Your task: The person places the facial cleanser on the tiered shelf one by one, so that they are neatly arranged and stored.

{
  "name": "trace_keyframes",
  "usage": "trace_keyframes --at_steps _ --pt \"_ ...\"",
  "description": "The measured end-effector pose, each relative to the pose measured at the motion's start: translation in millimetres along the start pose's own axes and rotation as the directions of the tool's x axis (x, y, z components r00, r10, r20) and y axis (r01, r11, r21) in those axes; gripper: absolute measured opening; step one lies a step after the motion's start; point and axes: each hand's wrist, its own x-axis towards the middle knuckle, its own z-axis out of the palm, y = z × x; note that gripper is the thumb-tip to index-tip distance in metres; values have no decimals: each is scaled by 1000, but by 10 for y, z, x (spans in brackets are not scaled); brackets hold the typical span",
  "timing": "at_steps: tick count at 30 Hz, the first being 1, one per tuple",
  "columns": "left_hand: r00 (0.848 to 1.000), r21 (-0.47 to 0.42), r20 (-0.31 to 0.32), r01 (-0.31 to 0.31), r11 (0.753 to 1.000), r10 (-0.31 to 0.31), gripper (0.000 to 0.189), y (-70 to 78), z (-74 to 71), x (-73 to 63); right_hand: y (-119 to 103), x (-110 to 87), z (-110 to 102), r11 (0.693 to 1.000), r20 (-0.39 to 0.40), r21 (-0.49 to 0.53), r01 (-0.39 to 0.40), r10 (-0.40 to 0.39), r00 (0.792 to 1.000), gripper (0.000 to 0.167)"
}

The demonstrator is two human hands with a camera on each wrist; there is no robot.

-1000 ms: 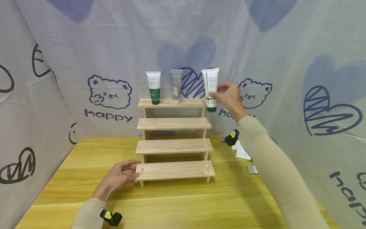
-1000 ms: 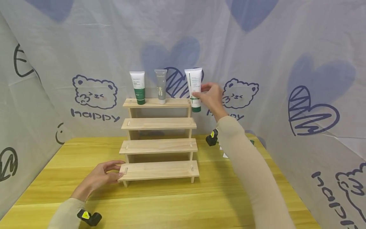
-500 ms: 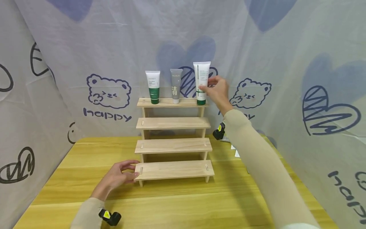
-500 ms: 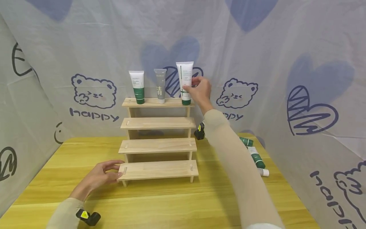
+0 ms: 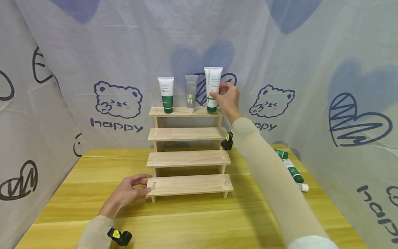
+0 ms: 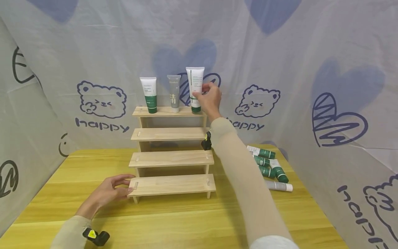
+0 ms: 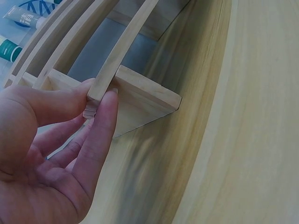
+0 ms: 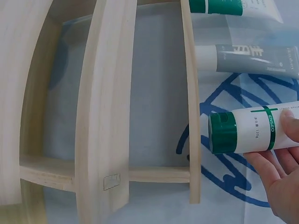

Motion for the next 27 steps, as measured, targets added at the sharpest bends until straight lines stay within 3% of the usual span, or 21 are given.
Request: trace_keyframes --at_steps 27 --pt "1000 -5 7 -9 1000 9 60 -9 -9 -1 95 21 92 998 13 24 -62 62 998 41"
